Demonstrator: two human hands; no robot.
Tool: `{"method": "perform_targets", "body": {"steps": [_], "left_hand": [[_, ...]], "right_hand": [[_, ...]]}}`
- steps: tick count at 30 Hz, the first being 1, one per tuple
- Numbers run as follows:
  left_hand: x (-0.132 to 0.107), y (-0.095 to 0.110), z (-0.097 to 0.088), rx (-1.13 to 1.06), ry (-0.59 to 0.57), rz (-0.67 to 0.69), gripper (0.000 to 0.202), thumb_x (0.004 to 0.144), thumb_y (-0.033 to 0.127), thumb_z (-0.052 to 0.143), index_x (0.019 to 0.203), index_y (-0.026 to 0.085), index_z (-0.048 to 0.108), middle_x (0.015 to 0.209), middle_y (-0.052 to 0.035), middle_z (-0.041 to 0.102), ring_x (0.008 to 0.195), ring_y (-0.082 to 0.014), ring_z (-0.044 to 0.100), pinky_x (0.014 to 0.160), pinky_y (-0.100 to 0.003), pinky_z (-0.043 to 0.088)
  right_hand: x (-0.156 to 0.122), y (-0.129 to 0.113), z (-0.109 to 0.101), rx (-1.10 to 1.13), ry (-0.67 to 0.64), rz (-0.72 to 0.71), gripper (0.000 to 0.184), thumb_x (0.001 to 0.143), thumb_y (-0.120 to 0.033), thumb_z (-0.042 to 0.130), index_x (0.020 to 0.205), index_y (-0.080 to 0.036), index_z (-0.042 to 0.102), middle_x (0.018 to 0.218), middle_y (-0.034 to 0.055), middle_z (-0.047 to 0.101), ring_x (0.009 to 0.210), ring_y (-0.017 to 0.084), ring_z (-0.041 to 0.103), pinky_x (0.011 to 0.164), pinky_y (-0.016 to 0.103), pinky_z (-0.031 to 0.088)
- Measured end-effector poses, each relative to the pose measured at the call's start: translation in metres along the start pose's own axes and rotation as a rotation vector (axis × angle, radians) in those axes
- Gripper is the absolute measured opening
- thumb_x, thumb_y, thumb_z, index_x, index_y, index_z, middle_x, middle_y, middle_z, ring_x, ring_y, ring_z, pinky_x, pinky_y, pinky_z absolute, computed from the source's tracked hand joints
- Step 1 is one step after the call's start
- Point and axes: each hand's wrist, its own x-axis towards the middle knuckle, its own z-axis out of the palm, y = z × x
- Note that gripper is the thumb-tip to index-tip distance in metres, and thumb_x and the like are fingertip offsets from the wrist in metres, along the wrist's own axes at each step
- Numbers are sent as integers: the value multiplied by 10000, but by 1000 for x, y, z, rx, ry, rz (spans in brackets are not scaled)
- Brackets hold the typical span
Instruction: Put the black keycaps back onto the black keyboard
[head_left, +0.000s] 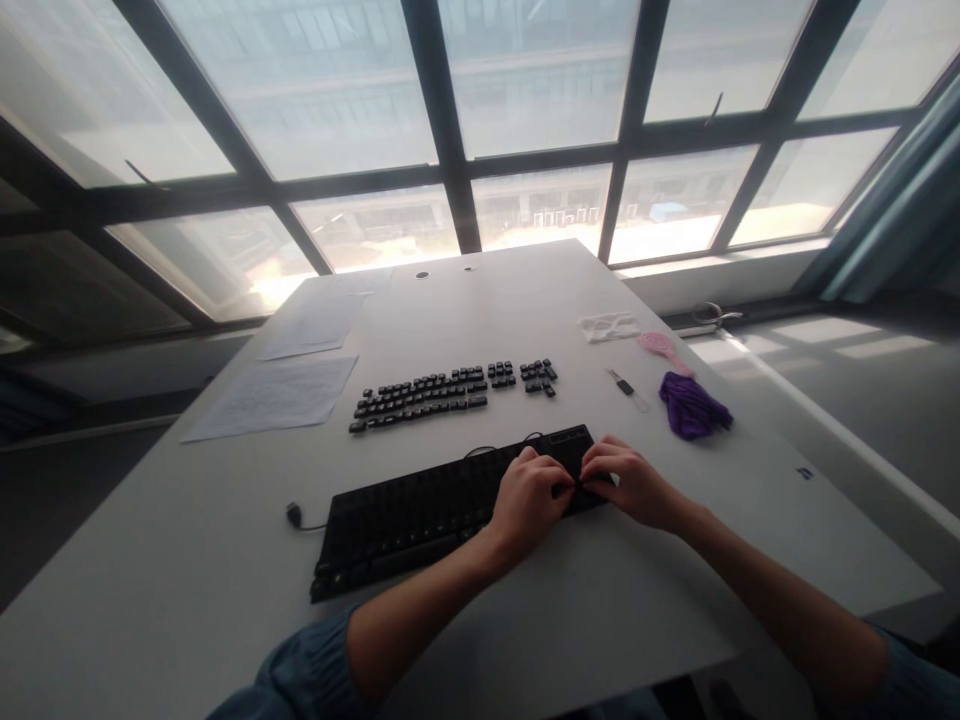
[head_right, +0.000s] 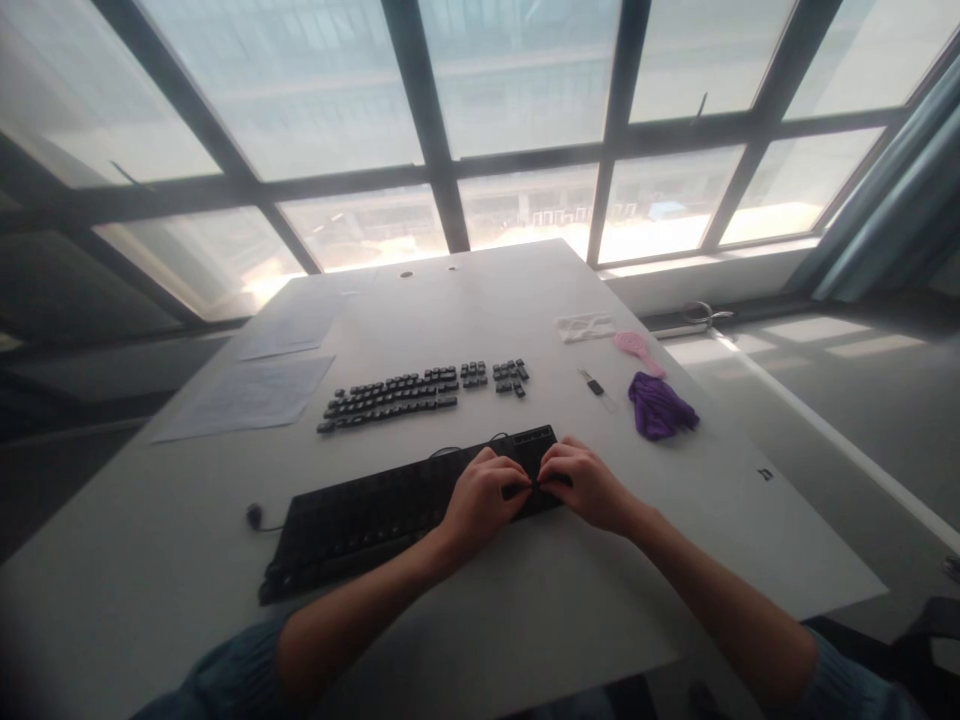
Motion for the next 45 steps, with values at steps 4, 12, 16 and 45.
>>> {"method": "perform_targets", "body": {"steps": [4, 12, 16, 45], "left_hand": [[-1, 4, 2, 33, 3, 13, 105, 820, 176, 714, 805, 245, 793, 886, -17, 761, 842, -211, 571, 766, -345, 496], [-3, 12, 0, 237, -33, 73, 195, 929, 240, 621, 807, 235, 773, 916, -45, 737, 888, -229, 531, 772, -391, 455], [-6, 16, -3, 298, -71, 121, 195, 950, 266, 597, 855, 230, 762, 975, -61, 711, 930, -235, 511, 782, -404, 434], [-50, -8, -67, 153, 251, 22, 228, 988, 243, 506, 1027, 203, 728, 1029, -70, 652, 974, -220, 543, 911, -375, 470]], "right_hand": [[0, -1, -1, -12, -17, -16, 109, 891, -145, 660, 862, -225, 728, 924, 58, 700, 914, 226, 578, 820, 384, 513], [0, 1, 1, -47, -12, -46, 132, 886, -137, 649, 852, -230, 736, 916, 56, 696, 906, 219, 578, 806, 379, 520], [-2, 1, 3, -48, -2, -52, 132, 889, -139, 646, 832, -227, 726, 916, 53, 689, 903, 214, 576, 802, 371, 520], [147, 33, 22, -545, 135, 509, 114, 864, -292, 679, 864, -181, 707, 908, 125, 744, 891, 262, 683, 773, 330, 475]]}}
